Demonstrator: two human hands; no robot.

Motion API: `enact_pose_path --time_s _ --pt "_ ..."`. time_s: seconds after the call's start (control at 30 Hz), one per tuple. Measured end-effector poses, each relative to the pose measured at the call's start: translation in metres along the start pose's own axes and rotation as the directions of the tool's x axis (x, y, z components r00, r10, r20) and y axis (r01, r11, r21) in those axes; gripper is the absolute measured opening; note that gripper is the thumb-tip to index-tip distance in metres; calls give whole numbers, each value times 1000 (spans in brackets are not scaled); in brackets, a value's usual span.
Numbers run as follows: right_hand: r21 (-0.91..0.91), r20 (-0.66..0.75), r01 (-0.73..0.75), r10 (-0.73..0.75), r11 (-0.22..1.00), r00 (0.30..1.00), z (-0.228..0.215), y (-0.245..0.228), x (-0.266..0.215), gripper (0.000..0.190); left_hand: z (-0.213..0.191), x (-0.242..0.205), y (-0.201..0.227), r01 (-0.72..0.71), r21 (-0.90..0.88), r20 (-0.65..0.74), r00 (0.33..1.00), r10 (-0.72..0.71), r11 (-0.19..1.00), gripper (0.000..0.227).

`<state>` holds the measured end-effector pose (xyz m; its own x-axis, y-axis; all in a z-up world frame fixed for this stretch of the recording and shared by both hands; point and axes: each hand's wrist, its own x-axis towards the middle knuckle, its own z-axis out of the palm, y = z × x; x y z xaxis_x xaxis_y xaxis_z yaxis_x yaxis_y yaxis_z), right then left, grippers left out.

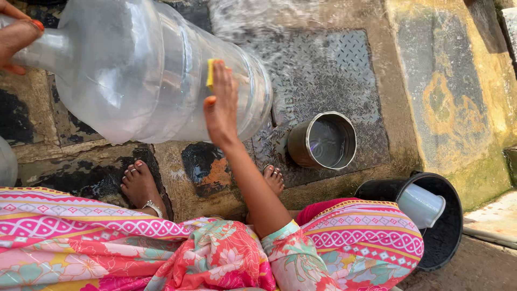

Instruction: The person cleans a large plastic water jug by scrubbing the neck with a toothbrush and wiping the exterior with a sponge under running water.

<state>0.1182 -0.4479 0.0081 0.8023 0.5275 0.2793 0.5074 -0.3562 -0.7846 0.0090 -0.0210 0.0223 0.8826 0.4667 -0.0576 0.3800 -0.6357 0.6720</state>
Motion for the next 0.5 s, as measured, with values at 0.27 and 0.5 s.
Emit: enact_pose_path --time_s 0.27,0.5 --pt "-188 -14 43 -47 981 999 -17 23 3 92 -20 -24 42 -95 52 63 994 92 994 29" --pt "-206 29 -102 110 973 994 -48 51 7 105 -18 -47 94 -198 -75 -220 959 177 977 28"
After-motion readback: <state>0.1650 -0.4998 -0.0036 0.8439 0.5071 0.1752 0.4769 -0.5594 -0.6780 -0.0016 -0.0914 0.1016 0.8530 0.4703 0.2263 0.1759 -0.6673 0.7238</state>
